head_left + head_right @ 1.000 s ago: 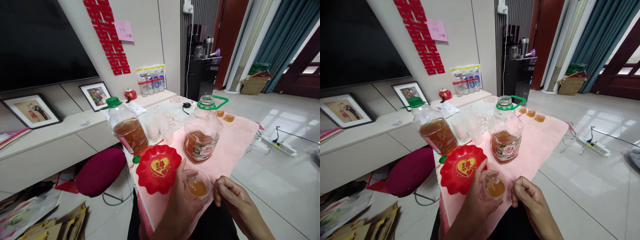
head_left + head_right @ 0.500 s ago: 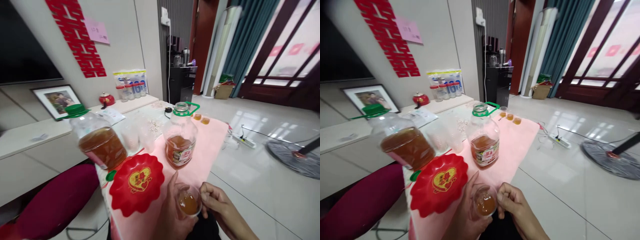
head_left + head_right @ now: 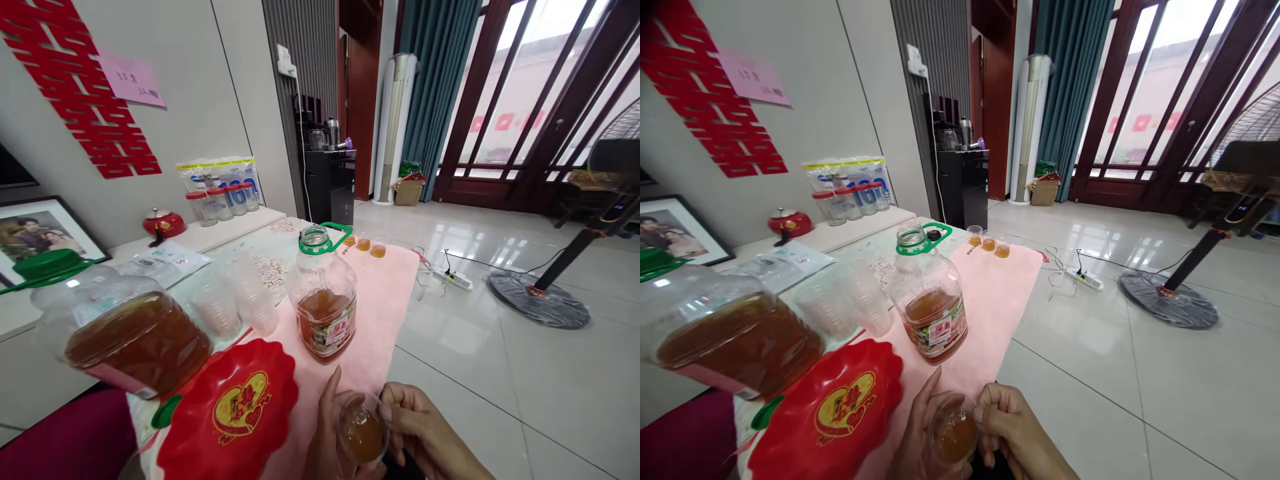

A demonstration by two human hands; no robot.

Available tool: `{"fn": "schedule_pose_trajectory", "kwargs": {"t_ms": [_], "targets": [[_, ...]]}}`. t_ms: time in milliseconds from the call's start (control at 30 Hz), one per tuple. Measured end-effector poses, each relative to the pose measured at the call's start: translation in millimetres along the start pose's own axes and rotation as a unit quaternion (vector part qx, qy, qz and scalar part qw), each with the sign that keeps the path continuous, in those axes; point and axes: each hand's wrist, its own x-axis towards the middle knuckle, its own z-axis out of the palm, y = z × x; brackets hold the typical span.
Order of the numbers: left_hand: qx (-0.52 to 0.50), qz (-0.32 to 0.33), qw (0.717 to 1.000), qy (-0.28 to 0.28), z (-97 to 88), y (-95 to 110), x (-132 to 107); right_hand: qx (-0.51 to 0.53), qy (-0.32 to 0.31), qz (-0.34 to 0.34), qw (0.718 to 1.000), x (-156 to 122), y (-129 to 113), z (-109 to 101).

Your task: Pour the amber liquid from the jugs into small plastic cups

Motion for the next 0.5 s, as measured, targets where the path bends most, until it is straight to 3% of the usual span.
{"fn": "schedule_pose_trajectory", "kwargs": {"t_ms": [267,500], "targets": [[-0.022,0.022,0.999,-0.009,8.8,-5.2,11.6,0.020,0.030,-0.020,0.999,2.6,-11.0,-13.9],[0.060,-0.013,0.998,0.019,0.0,-3.0,13.9,0.046,0.087,-0.095,0.991,26.8,-47.5,-48.3]]}}
